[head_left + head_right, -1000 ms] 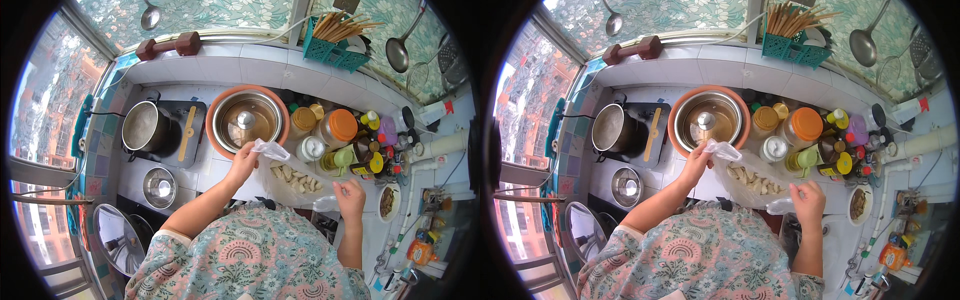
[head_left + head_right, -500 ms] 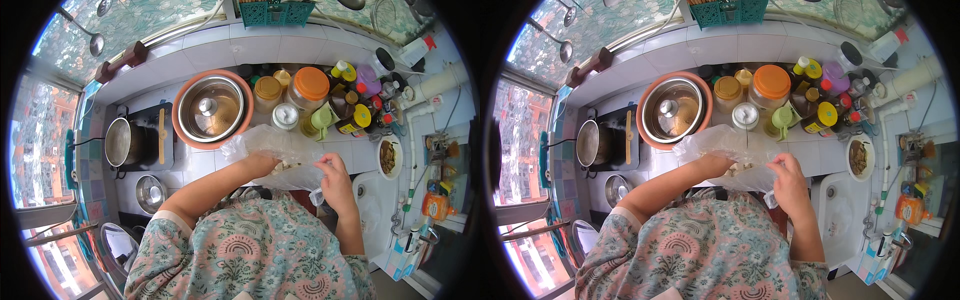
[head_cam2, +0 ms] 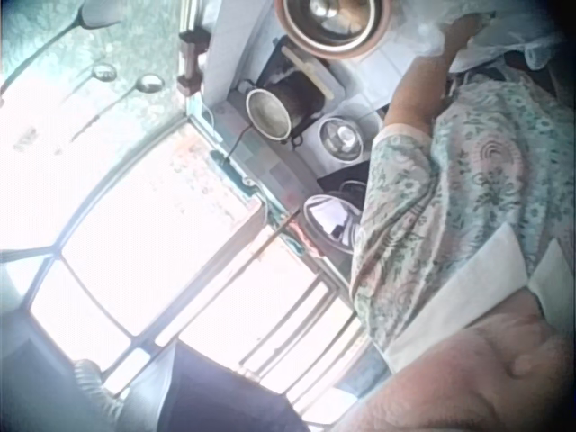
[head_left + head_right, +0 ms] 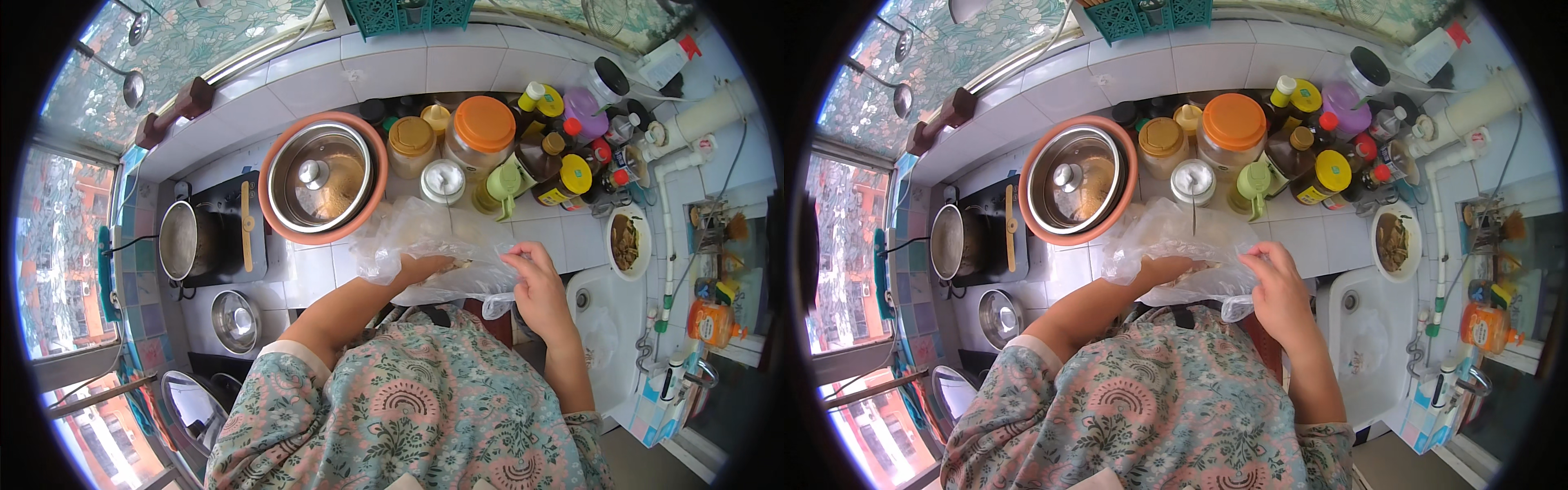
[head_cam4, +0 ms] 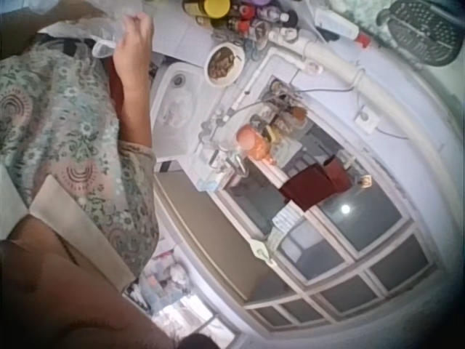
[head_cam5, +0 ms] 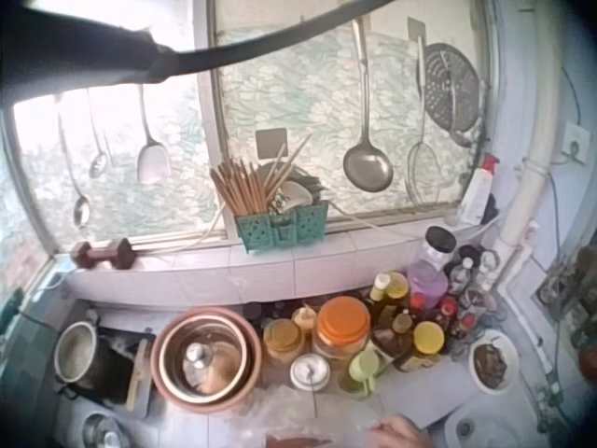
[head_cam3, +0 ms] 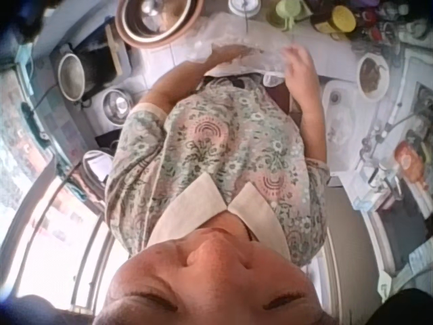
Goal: The person prepares and cooks dumplings in a kitchen. They separate frozen dumplings from a plastic bag and place them into a pot of boiling water on an electric stove. The person uses a ladle to stir the contents and covers the pot with a lid. They also store the remaining dumplings in a refrigerator.
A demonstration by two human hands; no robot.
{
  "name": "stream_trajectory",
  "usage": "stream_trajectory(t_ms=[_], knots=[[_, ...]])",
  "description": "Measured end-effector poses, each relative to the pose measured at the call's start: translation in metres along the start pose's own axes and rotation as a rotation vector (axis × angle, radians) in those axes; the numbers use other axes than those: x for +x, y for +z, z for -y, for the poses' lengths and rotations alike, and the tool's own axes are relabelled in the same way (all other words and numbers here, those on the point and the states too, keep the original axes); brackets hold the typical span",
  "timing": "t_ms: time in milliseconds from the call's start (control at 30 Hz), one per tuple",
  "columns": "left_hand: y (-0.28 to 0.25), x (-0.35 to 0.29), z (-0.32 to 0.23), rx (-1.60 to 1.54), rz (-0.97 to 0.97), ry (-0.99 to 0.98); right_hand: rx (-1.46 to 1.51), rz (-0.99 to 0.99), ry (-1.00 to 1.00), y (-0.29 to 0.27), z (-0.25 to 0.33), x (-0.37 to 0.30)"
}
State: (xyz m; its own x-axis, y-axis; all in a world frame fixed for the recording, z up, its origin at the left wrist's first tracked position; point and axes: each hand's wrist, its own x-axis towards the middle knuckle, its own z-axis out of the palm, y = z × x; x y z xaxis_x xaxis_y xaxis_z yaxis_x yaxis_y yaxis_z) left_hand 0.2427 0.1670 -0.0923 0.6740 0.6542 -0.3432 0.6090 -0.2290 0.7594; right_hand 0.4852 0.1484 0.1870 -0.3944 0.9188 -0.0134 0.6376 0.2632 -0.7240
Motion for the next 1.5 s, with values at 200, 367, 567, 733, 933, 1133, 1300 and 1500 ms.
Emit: stream_trajectory(t_ms=[200, 367, 567, 733, 933, 1133, 1300, 1500], knots=[[-0.046, -0.041, -0.047, -0.497, -0.295, -0.121, 0.032, 0.021, -0.065, 0.01, -0.001, 0.016], [-0.134, -0.147, -0.149, -1.225, -0.162, -0.21, 0.052, 0.046, -0.104, 0.027, 0.009, 0.037], [-0.16, -0.249, -0.136, -1.407, -0.473, -0.003, 0.094, 0.136, -0.092, 0.055, 0.038, 0.066], [-0.191, -0.342, -0.111, -1.139, -1.012, -0.216, -0.003, 0.148, -0.168, 0.086, 0.048, 0.085], [-0.21, -0.459, -0.007, -0.644, -1.54, -0.639, -0.066, 0.164, -0.107, 0.103, 0.057, 0.099], [-0.235, -0.483, 0.082, -0.11, -1.442, -1.095, -0.127, 0.066, -0.06, 0.111, 0.055, 0.094], [-0.253, -0.472, 0.136, 0.013, -1.459, -1.113, -0.155, 0.03, -0.044, 0.112, 0.06, 0.089], [-0.265, -0.505, 0.155, 0.069, -1.474, -0.929, -0.116, 0.007, 0.018, 0.11, 0.076, 0.082]])
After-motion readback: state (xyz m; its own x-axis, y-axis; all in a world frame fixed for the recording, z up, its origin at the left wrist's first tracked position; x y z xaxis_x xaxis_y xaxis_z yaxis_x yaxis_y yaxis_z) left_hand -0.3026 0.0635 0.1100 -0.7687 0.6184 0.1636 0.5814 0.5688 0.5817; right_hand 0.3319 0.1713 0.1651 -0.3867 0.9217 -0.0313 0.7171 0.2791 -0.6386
